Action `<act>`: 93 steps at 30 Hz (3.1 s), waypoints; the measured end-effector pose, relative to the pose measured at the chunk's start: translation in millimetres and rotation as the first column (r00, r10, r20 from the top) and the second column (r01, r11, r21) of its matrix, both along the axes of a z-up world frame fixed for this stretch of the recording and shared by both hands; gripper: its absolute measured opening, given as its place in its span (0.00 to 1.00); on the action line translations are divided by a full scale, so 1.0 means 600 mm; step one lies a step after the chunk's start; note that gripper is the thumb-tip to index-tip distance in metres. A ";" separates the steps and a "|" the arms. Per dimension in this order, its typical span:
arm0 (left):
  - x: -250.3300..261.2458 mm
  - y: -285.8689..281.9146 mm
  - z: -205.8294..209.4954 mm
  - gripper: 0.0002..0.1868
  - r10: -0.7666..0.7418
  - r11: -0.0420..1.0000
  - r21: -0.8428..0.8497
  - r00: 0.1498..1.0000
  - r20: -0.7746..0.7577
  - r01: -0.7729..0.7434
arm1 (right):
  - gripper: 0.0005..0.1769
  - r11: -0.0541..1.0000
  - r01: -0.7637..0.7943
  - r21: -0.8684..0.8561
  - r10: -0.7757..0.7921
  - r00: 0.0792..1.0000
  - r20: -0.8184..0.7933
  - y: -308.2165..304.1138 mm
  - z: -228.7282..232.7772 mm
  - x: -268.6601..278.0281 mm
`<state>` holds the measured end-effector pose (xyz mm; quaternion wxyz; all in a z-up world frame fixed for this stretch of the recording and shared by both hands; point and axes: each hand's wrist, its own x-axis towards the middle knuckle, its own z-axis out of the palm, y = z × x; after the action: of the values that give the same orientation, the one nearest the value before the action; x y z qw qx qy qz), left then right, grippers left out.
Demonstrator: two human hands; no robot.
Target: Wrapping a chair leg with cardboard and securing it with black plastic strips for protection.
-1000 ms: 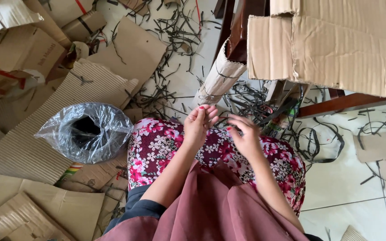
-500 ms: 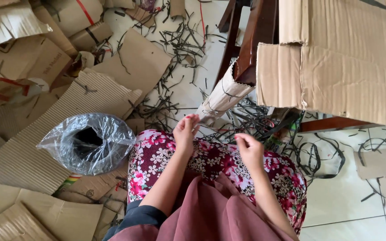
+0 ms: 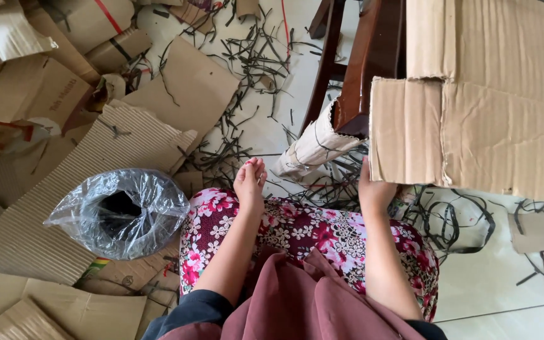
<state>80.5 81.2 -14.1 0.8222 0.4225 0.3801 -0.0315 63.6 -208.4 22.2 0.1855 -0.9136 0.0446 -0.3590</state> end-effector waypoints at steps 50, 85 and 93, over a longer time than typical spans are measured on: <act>0.134 0.013 -0.173 0.07 -0.640 -0.373 0.920 0.684 -0.351 0.123 | 0.06 0.946 0.213 0.244 -0.025 0.798 -0.602 0.005 -0.247 -0.004; -0.047 0.010 0.064 0.09 -0.960 -0.087 0.986 0.278 -0.045 -0.141 | 0.06 0.937 -0.316 0.145 0.348 0.850 -0.395 0.131 -0.070 -0.107; -0.026 -0.013 0.053 0.09 -0.957 0.229 0.969 0.159 0.241 -0.088 | 0.04 0.926 -0.356 0.128 0.378 0.871 -0.314 0.156 -0.062 -0.113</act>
<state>64.6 73.5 17.5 0.4563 0.8104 -0.3576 0.0843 -4.1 -114.9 -14.8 0.2699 -0.9461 -0.0873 -0.1561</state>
